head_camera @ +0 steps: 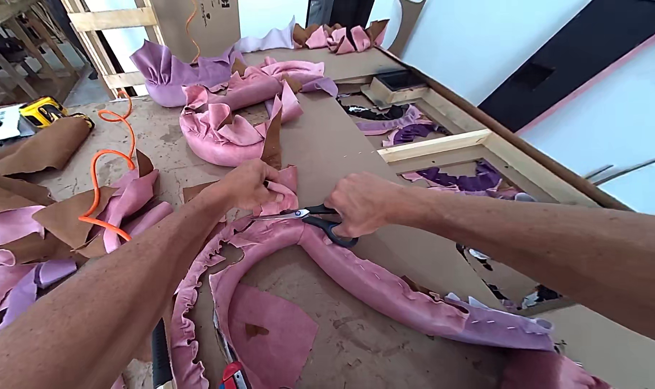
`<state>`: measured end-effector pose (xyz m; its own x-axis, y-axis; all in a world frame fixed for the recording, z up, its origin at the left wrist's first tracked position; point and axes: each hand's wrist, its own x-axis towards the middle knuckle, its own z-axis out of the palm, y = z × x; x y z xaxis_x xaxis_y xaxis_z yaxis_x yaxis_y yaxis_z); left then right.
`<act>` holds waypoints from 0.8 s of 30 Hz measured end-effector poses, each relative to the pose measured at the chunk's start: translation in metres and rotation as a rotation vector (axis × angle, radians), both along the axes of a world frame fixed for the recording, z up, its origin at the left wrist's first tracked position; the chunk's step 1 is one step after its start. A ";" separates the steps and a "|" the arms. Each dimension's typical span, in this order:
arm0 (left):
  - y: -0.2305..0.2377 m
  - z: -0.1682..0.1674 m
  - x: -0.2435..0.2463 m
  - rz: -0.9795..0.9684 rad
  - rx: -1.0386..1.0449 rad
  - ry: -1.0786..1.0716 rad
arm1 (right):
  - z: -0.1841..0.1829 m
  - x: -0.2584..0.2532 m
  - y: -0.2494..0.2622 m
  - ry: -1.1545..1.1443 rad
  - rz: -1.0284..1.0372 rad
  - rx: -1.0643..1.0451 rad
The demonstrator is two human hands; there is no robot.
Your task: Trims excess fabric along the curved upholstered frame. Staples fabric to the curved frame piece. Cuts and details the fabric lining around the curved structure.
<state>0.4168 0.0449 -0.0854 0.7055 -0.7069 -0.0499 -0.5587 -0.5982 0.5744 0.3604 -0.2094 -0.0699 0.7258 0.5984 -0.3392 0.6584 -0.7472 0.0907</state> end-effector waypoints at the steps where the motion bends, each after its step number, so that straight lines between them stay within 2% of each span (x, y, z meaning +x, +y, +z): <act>1: -0.002 0.003 -0.002 -0.014 0.014 -0.013 | -0.002 0.003 0.000 0.001 -0.040 -0.005; 4: -0.013 0.012 -0.006 -0.093 0.082 -0.090 | -0.006 0.008 0.015 0.010 -0.127 -0.073; 7: -0.018 0.013 -0.004 -0.097 0.143 -0.105 | -0.008 0.010 0.031 0.016 -0.086 -0.100; 10: -0.012 0.001 0.004 -0.029 0.042 -0.033 | -0.006 0.005 0.027 0.007 -0.020 -0.088; 15: 0.005 -0.005 0.010 0.125 -0.191 0.113 | 0.003 -0.006 0.012 0.012 -0.038 -0.051; 19: -0.006 0.007 0.003 0.087 -0.162 0.104 | -0.001 -0.008 0.035 0.005 -0.127 -0.057; 22: -0.010 0.013 -0.001 0.059 -0.123 0.071 | -0.006 -0.006 0.049 0.003 -0.038 -0.026; 24: -0.006 0.017 0.002 0.113 -0.267 0.053 | -0.006 -0.007 0.045 0.000 0.027 0.010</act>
<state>0.4192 0.0394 -0.0682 0.7819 -0.6172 0.0880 -0.4619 -0.4787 0.7466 0.3535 -0.1649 -0.0760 0.7096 0.6209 -0.3332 0.6781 -0.7302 0.0834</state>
